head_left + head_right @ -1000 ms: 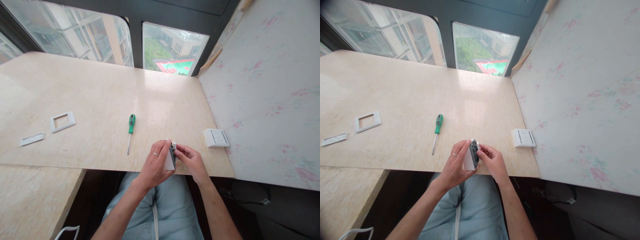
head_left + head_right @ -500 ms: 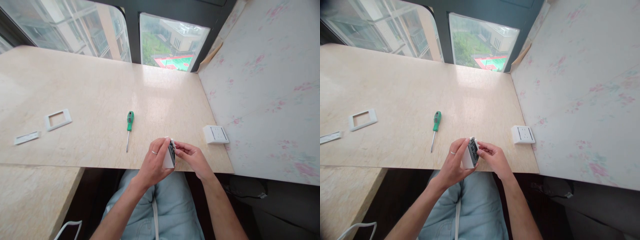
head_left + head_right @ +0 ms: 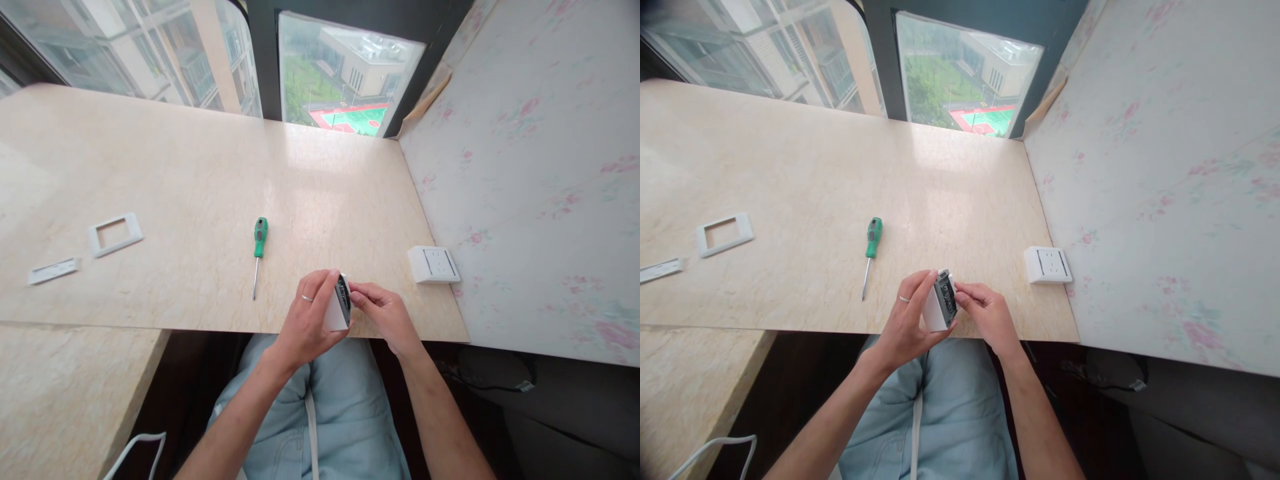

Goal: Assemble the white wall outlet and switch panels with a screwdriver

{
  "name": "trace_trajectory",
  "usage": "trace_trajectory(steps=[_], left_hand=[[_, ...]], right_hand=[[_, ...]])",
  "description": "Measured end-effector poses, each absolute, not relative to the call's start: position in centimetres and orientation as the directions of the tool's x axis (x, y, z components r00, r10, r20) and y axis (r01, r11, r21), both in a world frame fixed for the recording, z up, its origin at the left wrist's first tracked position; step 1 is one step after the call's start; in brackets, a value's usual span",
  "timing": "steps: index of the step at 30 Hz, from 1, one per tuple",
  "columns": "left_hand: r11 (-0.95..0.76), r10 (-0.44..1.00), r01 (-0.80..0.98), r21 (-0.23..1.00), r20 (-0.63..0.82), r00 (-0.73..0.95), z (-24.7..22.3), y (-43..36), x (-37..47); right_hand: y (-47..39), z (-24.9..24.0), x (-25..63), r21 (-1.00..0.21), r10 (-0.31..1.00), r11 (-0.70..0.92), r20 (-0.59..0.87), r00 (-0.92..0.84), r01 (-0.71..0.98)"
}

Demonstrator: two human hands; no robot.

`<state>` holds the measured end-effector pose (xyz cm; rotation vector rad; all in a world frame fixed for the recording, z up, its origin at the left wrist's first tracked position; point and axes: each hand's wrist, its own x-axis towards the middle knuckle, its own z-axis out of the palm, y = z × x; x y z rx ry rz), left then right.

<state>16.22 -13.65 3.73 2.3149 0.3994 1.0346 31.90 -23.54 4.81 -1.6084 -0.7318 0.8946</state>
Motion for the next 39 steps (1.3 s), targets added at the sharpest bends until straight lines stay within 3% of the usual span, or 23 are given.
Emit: trace_trajectory(steps=[15,25,32,39], left_hand=[[-0.744,0.542,0.06,0.665,0.549,0.636,2.9,-13.5,15.8],[-0.725,0.585,0.069,0.686,0.559,0.587,2.0,-13.7,15.8],[-0.71,0.591,0.053,0.702,0.553,0.587,1.8,-13.5,15.7],[-0.643,0.64,0.037,0.765,0.51,0.575,0.5,-12.9,14.7]], right_hand=[[-23.4,4.6,32.1,-0.98,0.86,-0.198,-0.162,0.484,0.024],[-22.9,3.4,30.9,-0.977,0.774,-0.214,-0.176,0.608,-0.011],[-23.1,2.6,29.5,-0.98,0.722,-0.191,-0.095,0.686,0.064],[-22.9,2.9,29.3,-0.958,0.778,-0.19,-0.014,0.629,0.215]])
